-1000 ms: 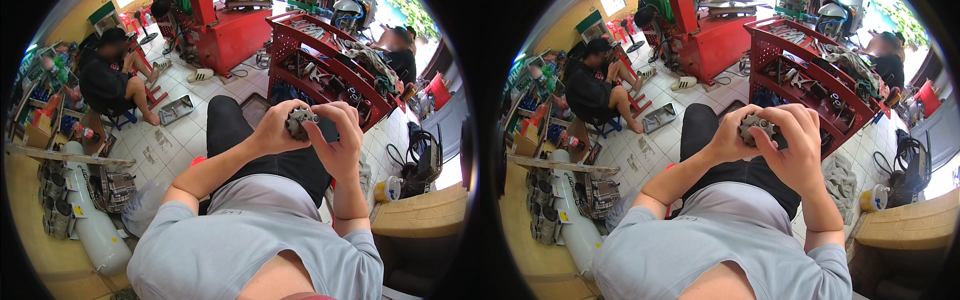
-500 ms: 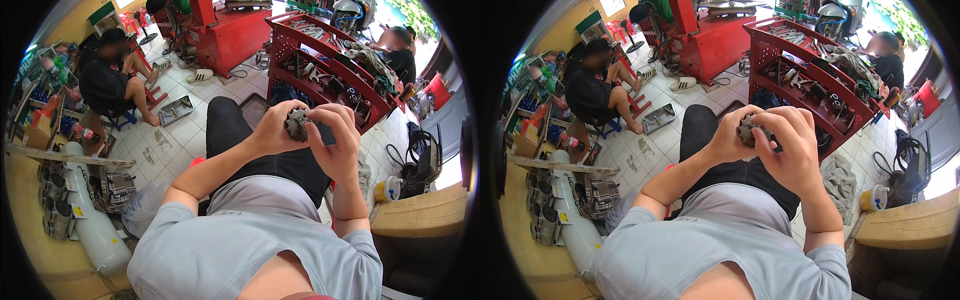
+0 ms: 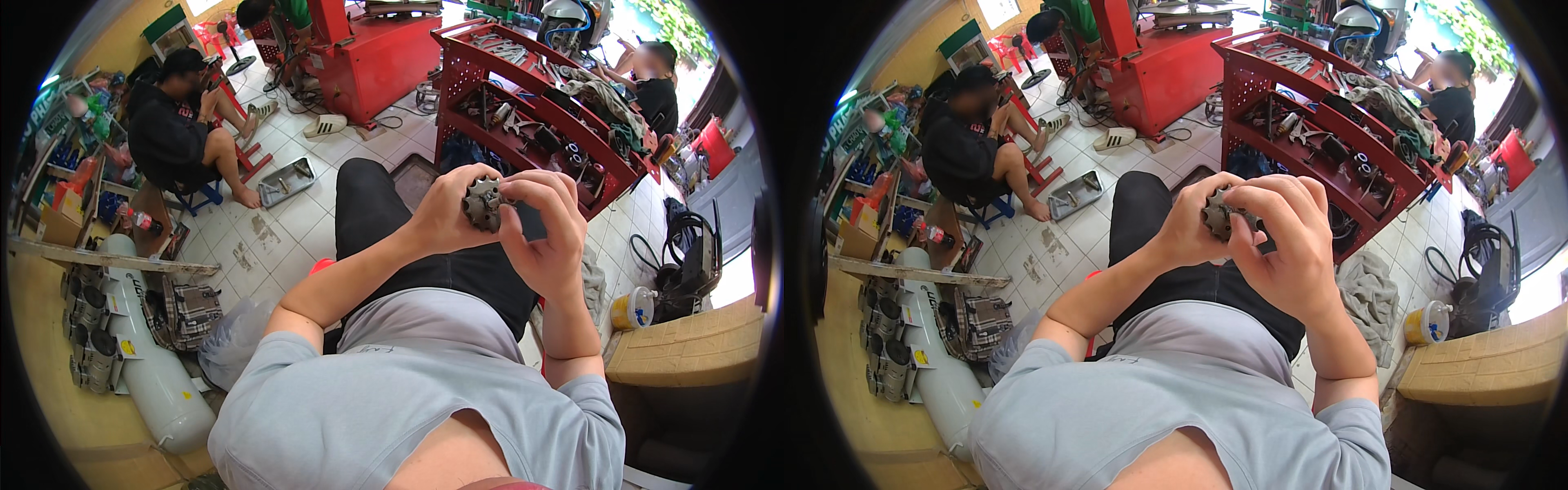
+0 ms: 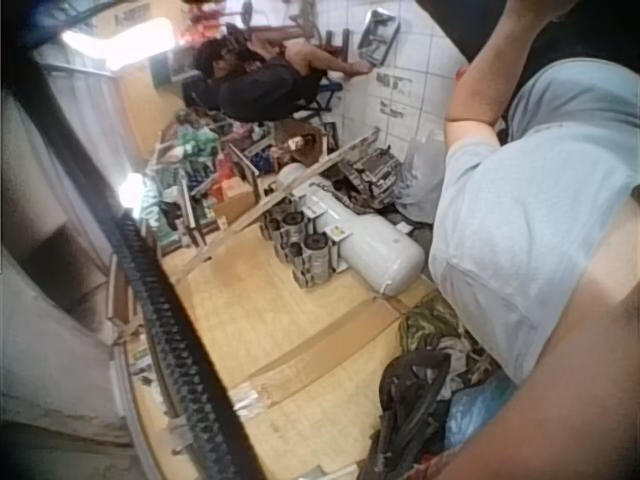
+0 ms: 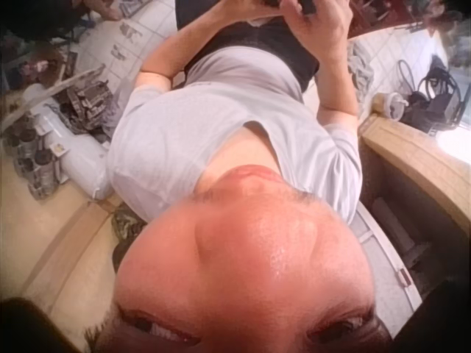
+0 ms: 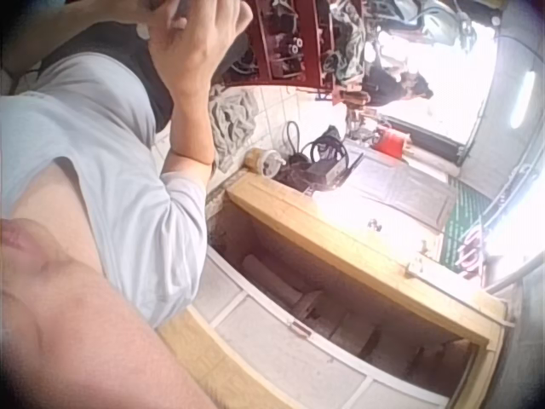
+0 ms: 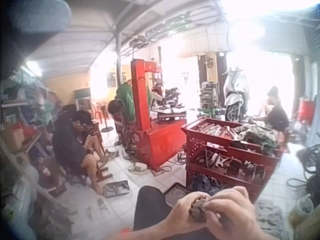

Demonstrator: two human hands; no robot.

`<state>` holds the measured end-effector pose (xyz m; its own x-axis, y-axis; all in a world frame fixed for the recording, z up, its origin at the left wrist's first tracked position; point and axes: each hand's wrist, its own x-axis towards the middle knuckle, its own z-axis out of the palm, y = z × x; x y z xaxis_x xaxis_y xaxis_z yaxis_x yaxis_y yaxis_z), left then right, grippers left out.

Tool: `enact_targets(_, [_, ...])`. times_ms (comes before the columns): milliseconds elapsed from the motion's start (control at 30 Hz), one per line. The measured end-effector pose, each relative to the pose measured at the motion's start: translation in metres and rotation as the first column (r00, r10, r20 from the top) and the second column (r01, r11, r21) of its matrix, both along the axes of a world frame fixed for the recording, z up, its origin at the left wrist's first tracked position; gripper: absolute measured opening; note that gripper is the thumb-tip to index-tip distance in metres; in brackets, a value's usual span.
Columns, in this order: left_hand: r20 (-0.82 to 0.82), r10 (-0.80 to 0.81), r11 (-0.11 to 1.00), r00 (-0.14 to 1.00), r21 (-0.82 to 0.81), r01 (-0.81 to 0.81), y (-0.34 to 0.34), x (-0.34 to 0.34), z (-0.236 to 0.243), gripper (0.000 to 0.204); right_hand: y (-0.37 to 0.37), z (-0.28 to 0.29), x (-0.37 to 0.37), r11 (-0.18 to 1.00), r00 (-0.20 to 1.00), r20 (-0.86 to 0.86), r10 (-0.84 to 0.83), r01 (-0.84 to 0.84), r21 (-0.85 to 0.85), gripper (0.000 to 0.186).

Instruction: The person disassembles a mechanical component, removing a bolt and a circular part. They then handle a separate gear-like object, rotating it and inspecting its teeth and central hub with their fingers.

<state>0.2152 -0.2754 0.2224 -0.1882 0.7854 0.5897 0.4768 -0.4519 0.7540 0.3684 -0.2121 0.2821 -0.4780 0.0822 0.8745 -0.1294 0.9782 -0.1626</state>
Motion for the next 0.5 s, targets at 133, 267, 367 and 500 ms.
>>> enact_targets(133, [0.001,0.001,1.000,1.000,-0.021,-0.001,-0.0019,0.0014,0.0029,0.054,-0.0054,0.0021,0.0006,0.997,0.998,-0.021,-0.062,0.061,-0.042,0.031])
enact_targets(267, [-0.034,0.000,0.999,0.999,0.039,0.001,0.0017,-0.0016,-0.0018,0.054,-0.0032,-0.0016,-0.0006,0.996,0.996,-0.017,-0.088,0.088,0.003,0.031])
enact_targets(367, [-0.005,-0.004,1.000,1.000,0.009,0.004,0.0005,-0.0004,-0.0003,0.054,0.0002,-0.0018,-0.0009,0.999,0.999,-0.013,-0.047,0.047,0.025,0.032])
enact_targets(500, [-0.002,0.003,1.000,1.000,0.008,-0.003,0.0007,0.0004,-0.0007,0.054,-0.0070,0.0050,0.0003,0.999,0.999,-0.021,-0.049,0.048,-0.011,0.031])
